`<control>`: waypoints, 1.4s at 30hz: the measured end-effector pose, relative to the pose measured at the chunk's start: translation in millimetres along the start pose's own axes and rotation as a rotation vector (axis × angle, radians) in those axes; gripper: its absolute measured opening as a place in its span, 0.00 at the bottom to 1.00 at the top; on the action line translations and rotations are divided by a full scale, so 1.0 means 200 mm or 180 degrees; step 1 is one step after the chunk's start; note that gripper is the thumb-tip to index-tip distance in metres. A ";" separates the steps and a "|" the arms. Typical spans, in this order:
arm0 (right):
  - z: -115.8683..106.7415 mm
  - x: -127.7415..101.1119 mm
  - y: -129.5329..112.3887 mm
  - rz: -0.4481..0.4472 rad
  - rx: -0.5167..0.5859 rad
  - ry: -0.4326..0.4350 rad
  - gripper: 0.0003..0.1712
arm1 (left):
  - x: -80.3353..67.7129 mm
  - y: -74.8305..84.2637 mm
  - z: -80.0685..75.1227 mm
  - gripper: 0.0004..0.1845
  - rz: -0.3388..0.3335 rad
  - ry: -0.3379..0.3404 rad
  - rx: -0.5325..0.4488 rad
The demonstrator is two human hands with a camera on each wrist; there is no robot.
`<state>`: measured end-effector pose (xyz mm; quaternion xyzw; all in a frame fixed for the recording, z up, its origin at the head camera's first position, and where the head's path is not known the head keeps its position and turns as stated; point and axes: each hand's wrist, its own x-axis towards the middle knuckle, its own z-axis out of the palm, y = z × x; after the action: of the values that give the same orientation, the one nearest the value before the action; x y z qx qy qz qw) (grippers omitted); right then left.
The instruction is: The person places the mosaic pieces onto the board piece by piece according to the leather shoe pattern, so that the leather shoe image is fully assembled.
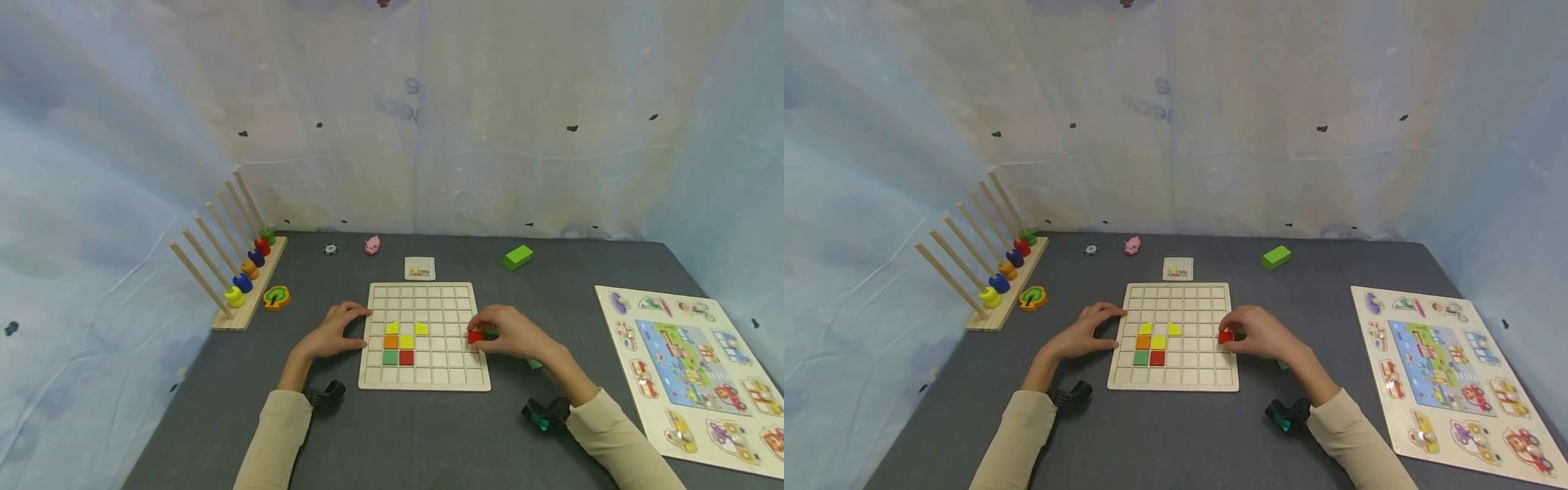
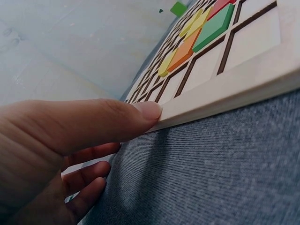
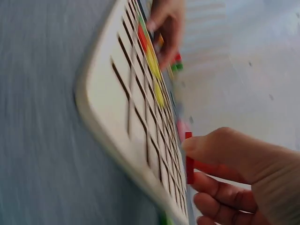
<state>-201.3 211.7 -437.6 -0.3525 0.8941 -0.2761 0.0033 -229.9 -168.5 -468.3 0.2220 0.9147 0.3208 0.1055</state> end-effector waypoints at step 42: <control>0.09 0.05 0.01 -0.0250 0.0062 0.0697 0.11 | 0.00 0.00 0.00 0.33 0.0026 0.0022 0.0009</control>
<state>-206.3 197.4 -451.7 -0.3550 0.8719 -0.3215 -0.1017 -229.1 -168.5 -468.1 0.2248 0.9146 0.3207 0.1006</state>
